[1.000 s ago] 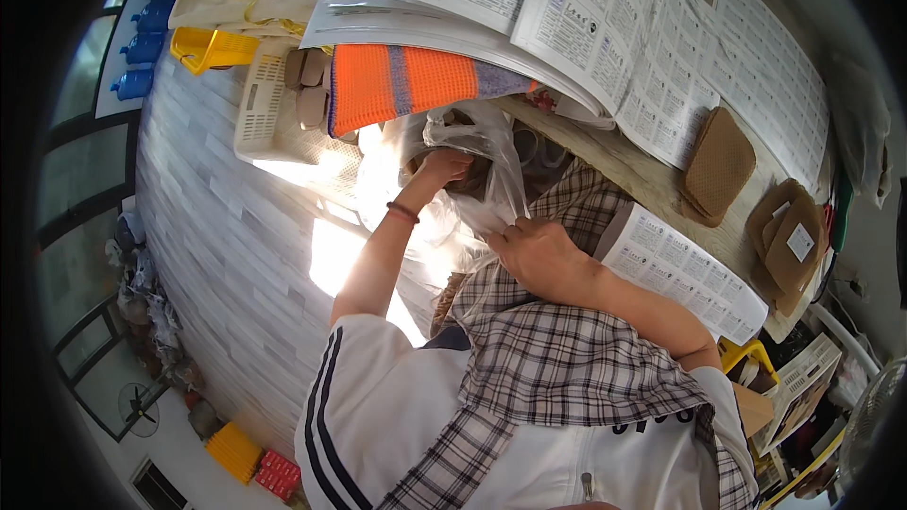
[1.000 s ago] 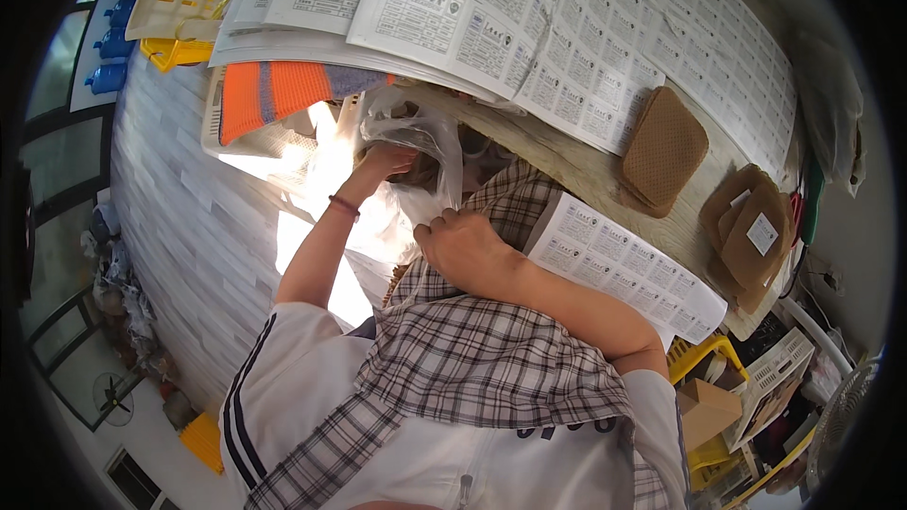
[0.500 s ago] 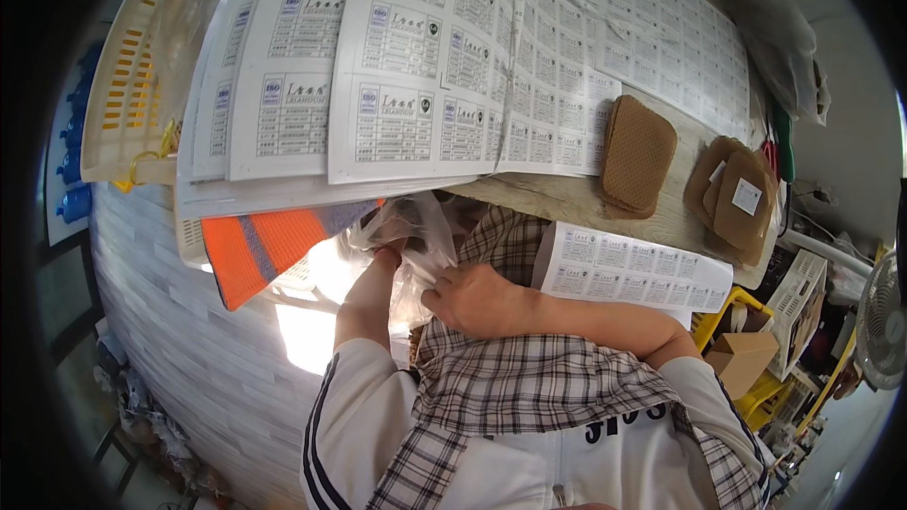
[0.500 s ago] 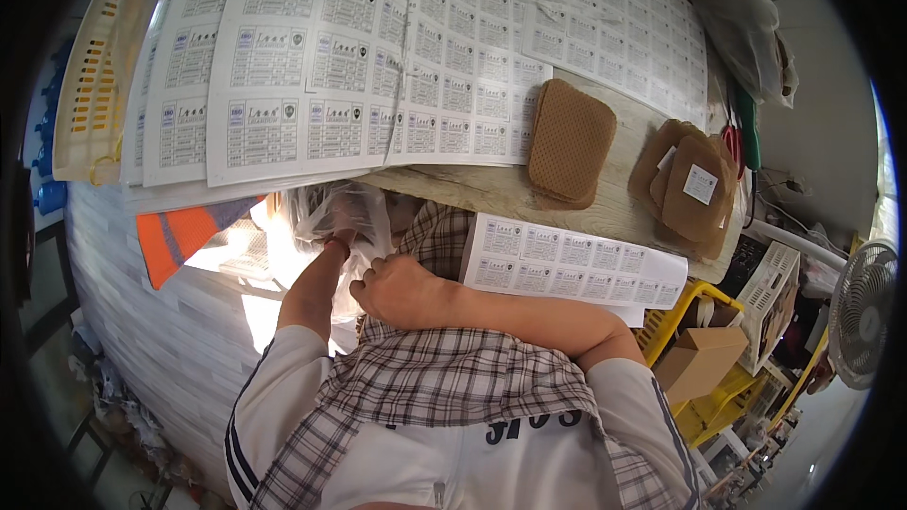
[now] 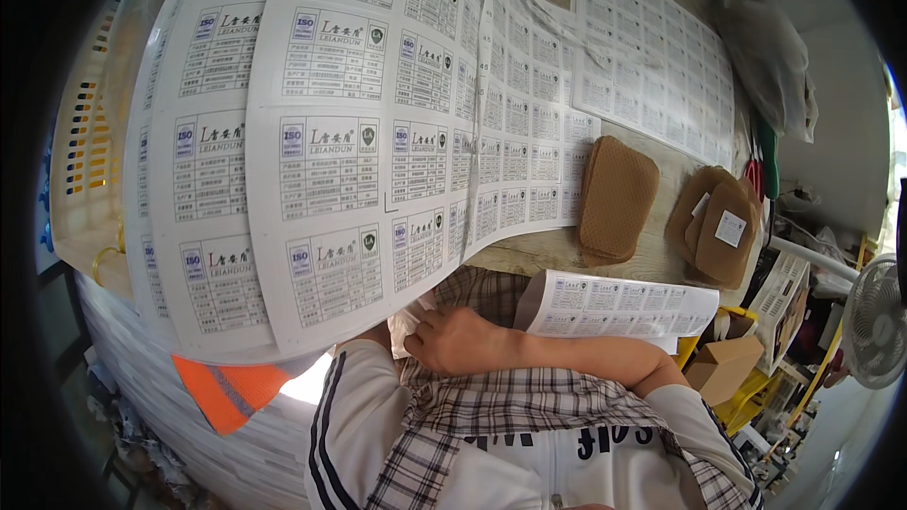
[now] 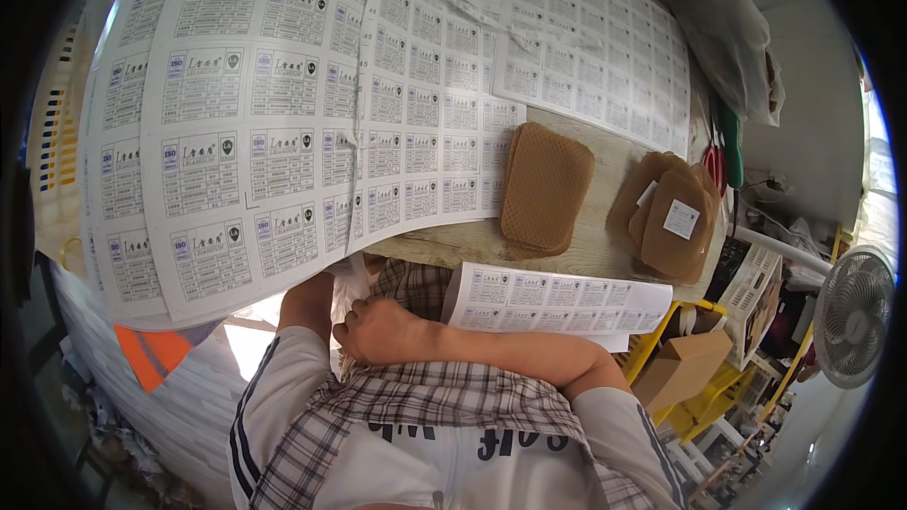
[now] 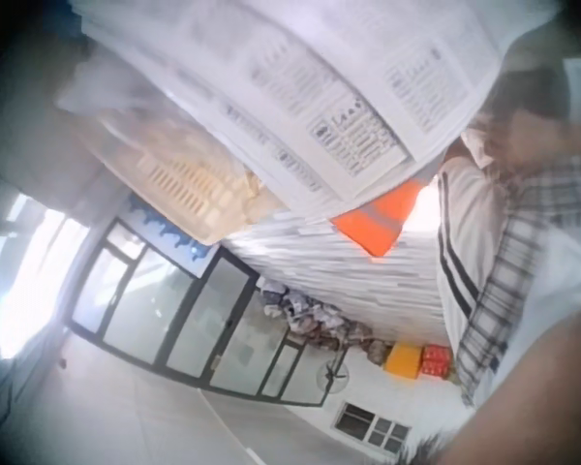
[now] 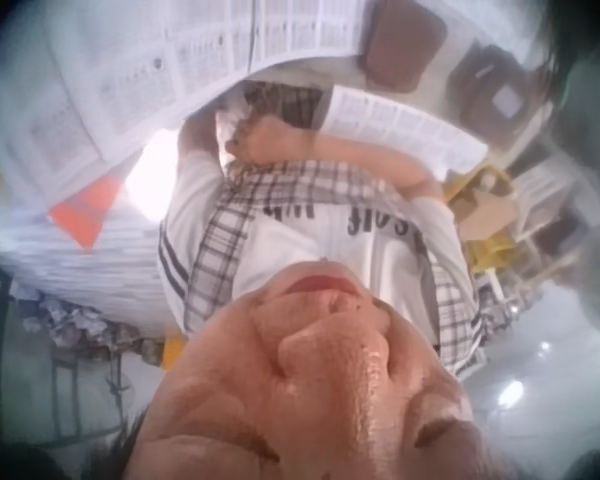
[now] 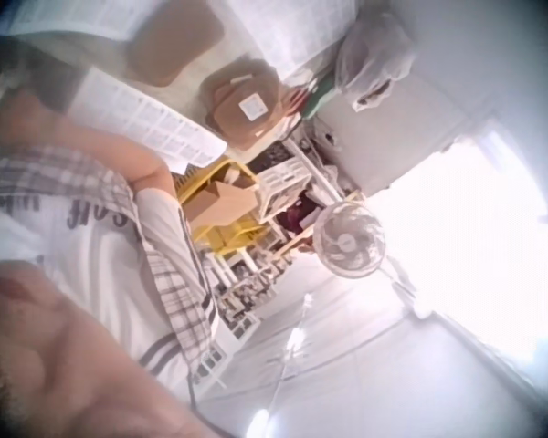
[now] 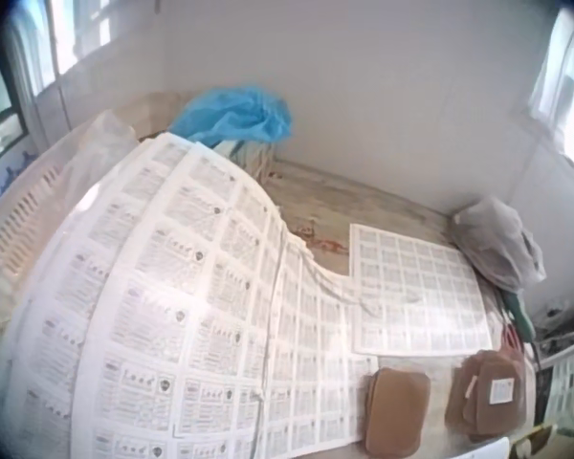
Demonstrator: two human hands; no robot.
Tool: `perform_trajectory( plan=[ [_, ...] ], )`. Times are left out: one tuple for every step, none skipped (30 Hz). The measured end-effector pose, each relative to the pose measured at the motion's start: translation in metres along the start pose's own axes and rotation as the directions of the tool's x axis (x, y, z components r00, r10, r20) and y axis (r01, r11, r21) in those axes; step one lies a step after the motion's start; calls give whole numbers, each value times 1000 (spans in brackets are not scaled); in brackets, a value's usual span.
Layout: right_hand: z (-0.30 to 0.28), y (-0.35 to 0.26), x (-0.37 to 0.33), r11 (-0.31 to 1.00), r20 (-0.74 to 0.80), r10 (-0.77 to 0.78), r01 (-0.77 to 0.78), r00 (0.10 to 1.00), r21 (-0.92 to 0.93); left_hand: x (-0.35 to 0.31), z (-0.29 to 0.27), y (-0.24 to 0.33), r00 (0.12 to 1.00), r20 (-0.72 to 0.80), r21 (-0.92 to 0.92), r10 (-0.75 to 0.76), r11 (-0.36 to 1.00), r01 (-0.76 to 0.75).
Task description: The person repeatedly peels small white labels from a sheet and sticks them onto small brown pouches on a cluttered workbench. They handle the pouches one at a time, placing labeled pouches into a plastic bag and stacking others on the table.
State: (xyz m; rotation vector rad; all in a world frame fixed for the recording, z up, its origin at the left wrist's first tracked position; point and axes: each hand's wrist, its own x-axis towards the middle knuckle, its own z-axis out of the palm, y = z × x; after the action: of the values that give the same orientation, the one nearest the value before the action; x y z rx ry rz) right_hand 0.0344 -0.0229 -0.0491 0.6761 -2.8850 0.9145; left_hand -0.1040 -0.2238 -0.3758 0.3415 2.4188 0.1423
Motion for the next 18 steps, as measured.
perform_trajectory(
  plan=[
    [0,1,0,1000,4,10,-11,1000,24,1,0,-2,1000,-6,-8,-9,1000,9],
    [1,3,-1,1000,-2,12,-12,1000,25,3,2,0,1000,-9,-18,-9,1000,9],
    [2,3,-1,1000,-12,13,-12,1000,28,3,2,-3,1000,-14,-24,-12,1000,12],
    [2,3,-1,999,-22,14,-13,1000,31,2,2,-6,1000,-19,-26,-16,1000,15],
    [3,4,-2,1000,-7,8,-8,1000,24,0,2,-10,999,-26,-29,-27,999,26],
    [2,3,-1,1000,4,0,0,1000,24,-1,0,-15,999,-32,-32,-31,999,30],
    [1,3,0,1000,16,-8,8,1000,25,-2,0,-18,998,-43,-43,-35,999,33],
    [0,5,0,999,39,6,-8,999,37,-3,0,-20,998,-51,-55,-37,998,34],
    [0,5,1,998,55,17,-20,998,61,-6,-2,-28,997,-63,-67,-38,997,33],
    [0,5,1,996,73,26,-33,997,86,-5,-4,-32,997,-75,-81,-32,996,26],
    [1,5,2,995,121,43,-53,992,82,-5,-7,-38,996,-87,-99,-28,995,19],
    [0,6,5,994,159,71,-84,985,75,-2,-17,-42,996,-94,-110,-7,994,-3],
    [0,6,10,994,137,102,-105,985,11,9,-27,-44,995,-98,-140,25,989,-39],
    [3,4,10,995,137,95,-88,986,-55,8,-28,-51,993,-118,-210,23,977,-48],
    [3,2,10,993,185,100,-86,978,-82,5,-31,-59,991,-130,-281,25,958,-61],
    [1,-1,11,989,224,87,-57,971,-137,-1,-30,-68,989,-148,-367,9,928,-64],
    [1,-3,14,986,219,93,-59,971,-155,0,-37,-76,988,-152,-449,24,889,-91],
    [2,-7,14,984,223,88,-50,971,-173,0,-41,-83,988,-150,-556,28,824,-107]
  ],
)
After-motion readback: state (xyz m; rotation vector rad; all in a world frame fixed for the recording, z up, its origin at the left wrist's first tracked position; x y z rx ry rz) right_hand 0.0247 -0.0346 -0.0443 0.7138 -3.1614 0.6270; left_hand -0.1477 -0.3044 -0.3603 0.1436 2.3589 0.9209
